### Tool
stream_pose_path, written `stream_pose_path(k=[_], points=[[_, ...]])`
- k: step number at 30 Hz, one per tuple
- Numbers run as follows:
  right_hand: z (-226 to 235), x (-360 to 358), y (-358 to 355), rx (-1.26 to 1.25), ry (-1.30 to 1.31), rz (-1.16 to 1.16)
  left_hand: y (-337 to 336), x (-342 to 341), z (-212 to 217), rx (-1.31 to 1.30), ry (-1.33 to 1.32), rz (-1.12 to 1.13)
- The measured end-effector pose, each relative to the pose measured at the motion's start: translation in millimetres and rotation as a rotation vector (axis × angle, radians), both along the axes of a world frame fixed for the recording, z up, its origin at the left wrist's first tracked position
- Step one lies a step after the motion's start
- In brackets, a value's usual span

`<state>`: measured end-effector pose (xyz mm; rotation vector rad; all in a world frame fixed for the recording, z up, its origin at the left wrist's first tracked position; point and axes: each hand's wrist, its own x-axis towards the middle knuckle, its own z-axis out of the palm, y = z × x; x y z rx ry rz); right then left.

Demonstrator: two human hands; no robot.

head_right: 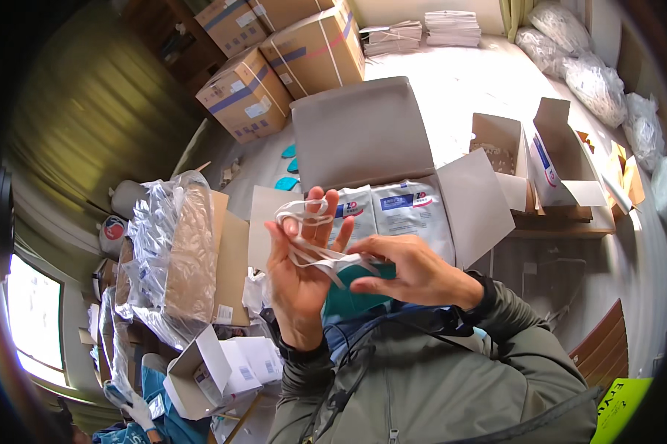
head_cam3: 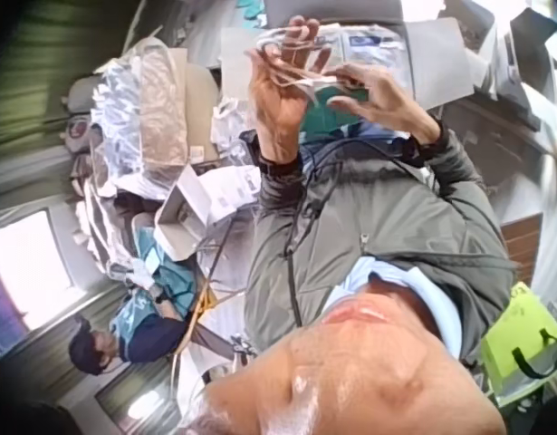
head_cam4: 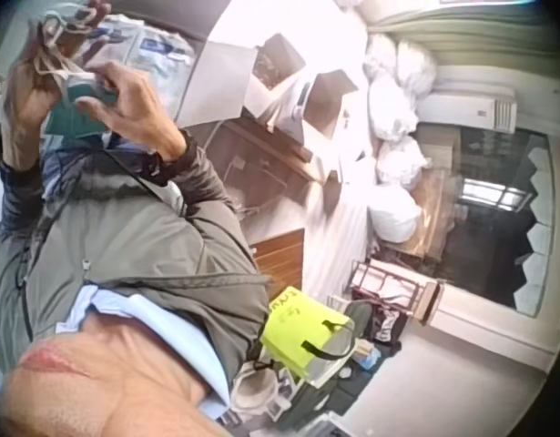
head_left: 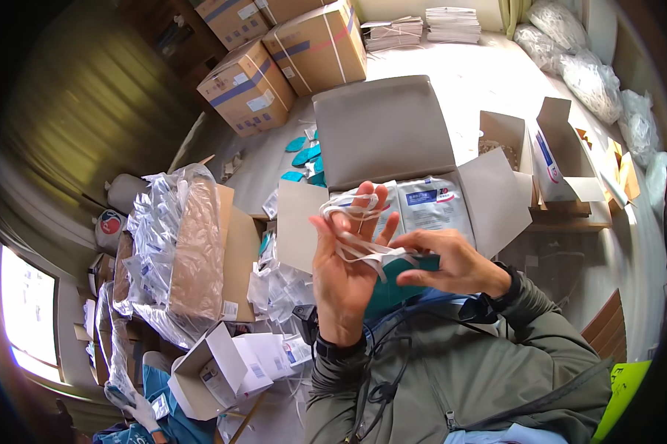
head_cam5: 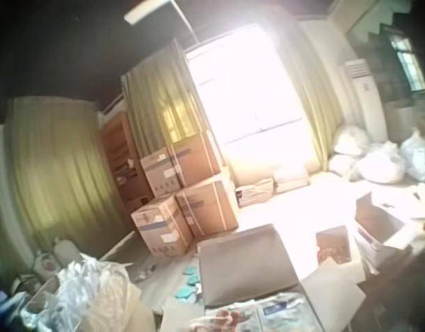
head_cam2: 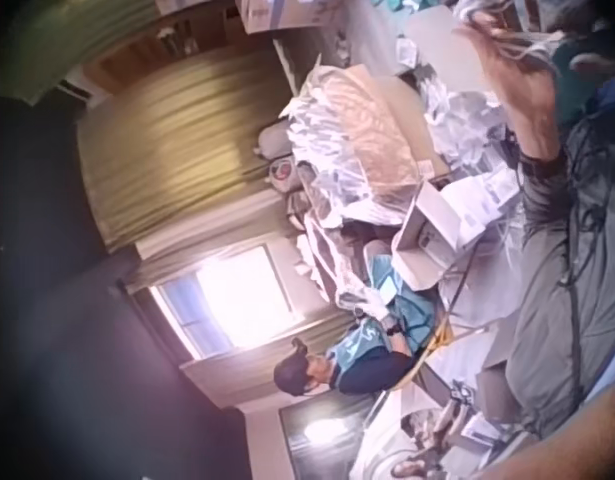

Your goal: The person is sorting and organizing green masks and other medical supply pouches into boxes.

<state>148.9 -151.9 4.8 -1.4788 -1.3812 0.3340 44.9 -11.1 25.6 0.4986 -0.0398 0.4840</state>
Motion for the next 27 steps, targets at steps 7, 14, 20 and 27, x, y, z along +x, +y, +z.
stream_pose_path(k=[7, 14, 20, 27], points=[[-14, -3, 9, -0.023, 0.248, -0.199, 17, -10, -30, 0.959, 0.532, 0.26], [-17, -2, 9, 0.01, 0.38, -0.183, -19, -13, -16, 1.798, 0.743, 1.043], [-15, -8, 14, 0.205, 0.761, -0.163, -14, -12, -27, 1.164, 0.702, 0.397], [-10, -3, 9, 0.192, 1.075, -0.043, -9, -12, -28, 0.986, 0.606, 0.224]])
